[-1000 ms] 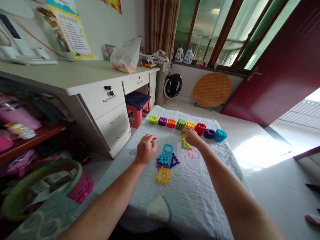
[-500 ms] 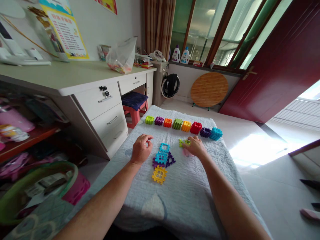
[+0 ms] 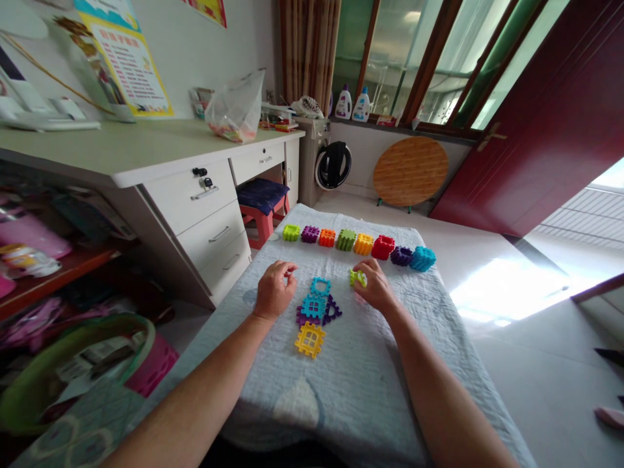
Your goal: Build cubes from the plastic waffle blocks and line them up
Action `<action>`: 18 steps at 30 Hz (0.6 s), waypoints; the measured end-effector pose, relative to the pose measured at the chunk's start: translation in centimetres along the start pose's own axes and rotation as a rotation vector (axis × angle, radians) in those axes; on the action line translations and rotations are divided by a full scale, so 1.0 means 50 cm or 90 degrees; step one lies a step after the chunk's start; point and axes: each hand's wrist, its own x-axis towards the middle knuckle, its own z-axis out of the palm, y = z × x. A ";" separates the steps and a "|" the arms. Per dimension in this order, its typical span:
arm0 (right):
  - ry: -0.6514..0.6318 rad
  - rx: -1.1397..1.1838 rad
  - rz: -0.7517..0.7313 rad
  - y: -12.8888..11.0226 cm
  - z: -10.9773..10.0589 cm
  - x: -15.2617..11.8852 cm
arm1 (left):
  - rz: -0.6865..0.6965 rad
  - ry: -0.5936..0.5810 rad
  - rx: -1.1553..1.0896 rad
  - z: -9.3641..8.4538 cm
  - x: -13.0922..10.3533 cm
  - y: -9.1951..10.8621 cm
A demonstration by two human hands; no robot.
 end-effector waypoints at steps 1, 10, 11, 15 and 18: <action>-0.019 0.001 -0.009 -0.003 0.004 0.001 | 0.000 0.002 0.001 0.000 0.000 0.000; -0.054 -0.106 0.082 0.017 0.020 -0.009 | -0.009 0.004 -0.006 -0.003 0.000 0.003; -0.055 -0.118 0.096 0.018 0.019 -0.010 | -0.009 0.004 -0.008 -0.003 0.000 0.003; -0.071 -0.106 0.106 0.018 0.015 -0.012 | -0.003 0.002 -0.007 -0.005 0.004 0.016; -0.048 -0.084 0.106 0.012 0.009 -0.013 | -0.008 -0.028 -0.036 -0.007 0.014 0.046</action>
